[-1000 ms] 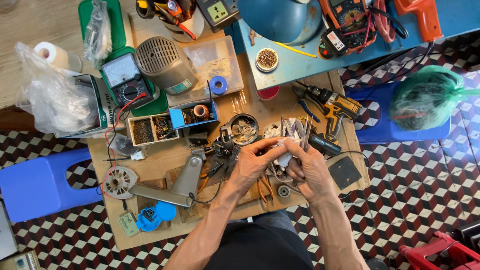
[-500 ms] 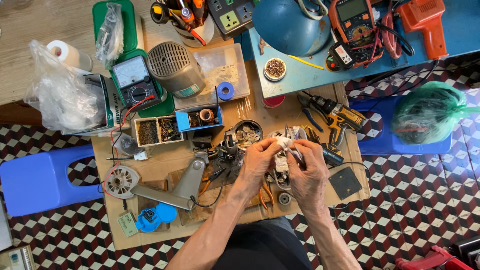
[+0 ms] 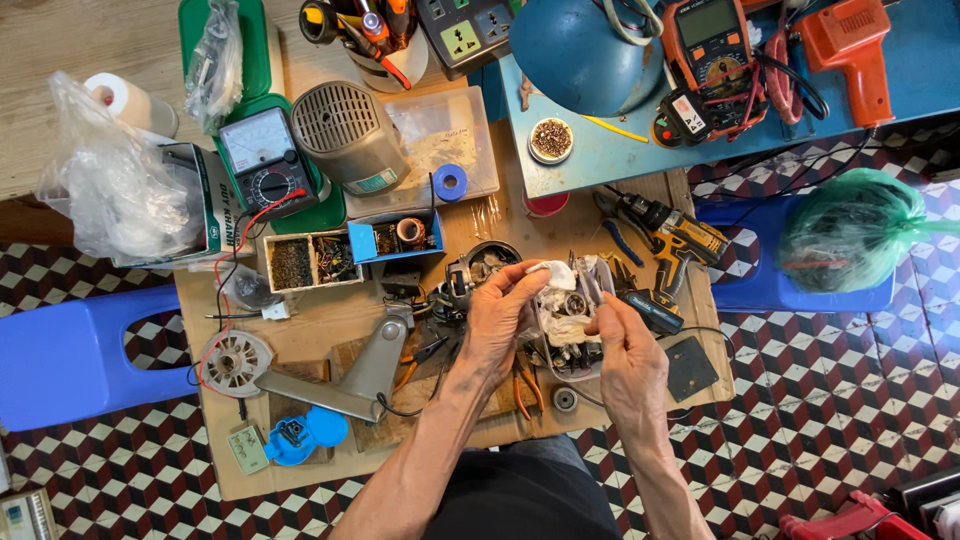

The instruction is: The person disassembles a small cylindrical electrical component, removes internal parts, and wipes them with a cloth. They then use a flashlight to inspect the interior and a screwdriver to adjust internal elements before reassembling the component.

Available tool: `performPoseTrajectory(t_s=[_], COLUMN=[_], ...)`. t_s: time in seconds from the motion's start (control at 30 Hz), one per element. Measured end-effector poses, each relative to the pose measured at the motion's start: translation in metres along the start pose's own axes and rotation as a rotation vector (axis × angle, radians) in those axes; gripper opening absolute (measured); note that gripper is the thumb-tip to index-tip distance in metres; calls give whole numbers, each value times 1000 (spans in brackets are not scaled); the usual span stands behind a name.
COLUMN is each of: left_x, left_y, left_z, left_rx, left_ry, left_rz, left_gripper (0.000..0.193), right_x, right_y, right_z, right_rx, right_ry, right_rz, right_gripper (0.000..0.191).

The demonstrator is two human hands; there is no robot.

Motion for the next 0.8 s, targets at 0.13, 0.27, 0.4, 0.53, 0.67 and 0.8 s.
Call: performPoseTrajectory(t_s=[0.13, 0.27, 0.4, 0.53, 0.67, 0.8], left_x=[2, -2, 1, 7, 14, 28], left_y=[-4, -6, -10, -9, 1, 8], left_z=[-4, -9, -10, -6, -2, -2], left_rx=[-57, -83, -38, -45, -57, 84], left_ry=[-2, -88, 5, 50, -81, -411], left_rz=[15, 92, 44, 59, 175, 105], left_gripper=[28, 28, 30, 35, 39, 39], right_x=[-16, -29, -34, -32, -20, -8], right_y=[-1, -1, -4, -6, -1, -5], right_z=[3, -4, 1, 1, 6, 16], right_rx=[111, -164, -155, -144, -27, 175], right_ry=[82, 210, 272, 276, 201, -95], right_rz=[54, 112, 151, 104, 42, -27], right_gripper=[35, 38, 37, 32, 28, 24])
Point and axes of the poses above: each hand's wrist, its own y-axis towards the middle knuckle, its own x-axis out of the back of the hand, z = x × y, the point moved 4 cm from there along y, towards the middle knuckle, and after that the axes turned 4 degrees about -x, right-handed, at the moved point
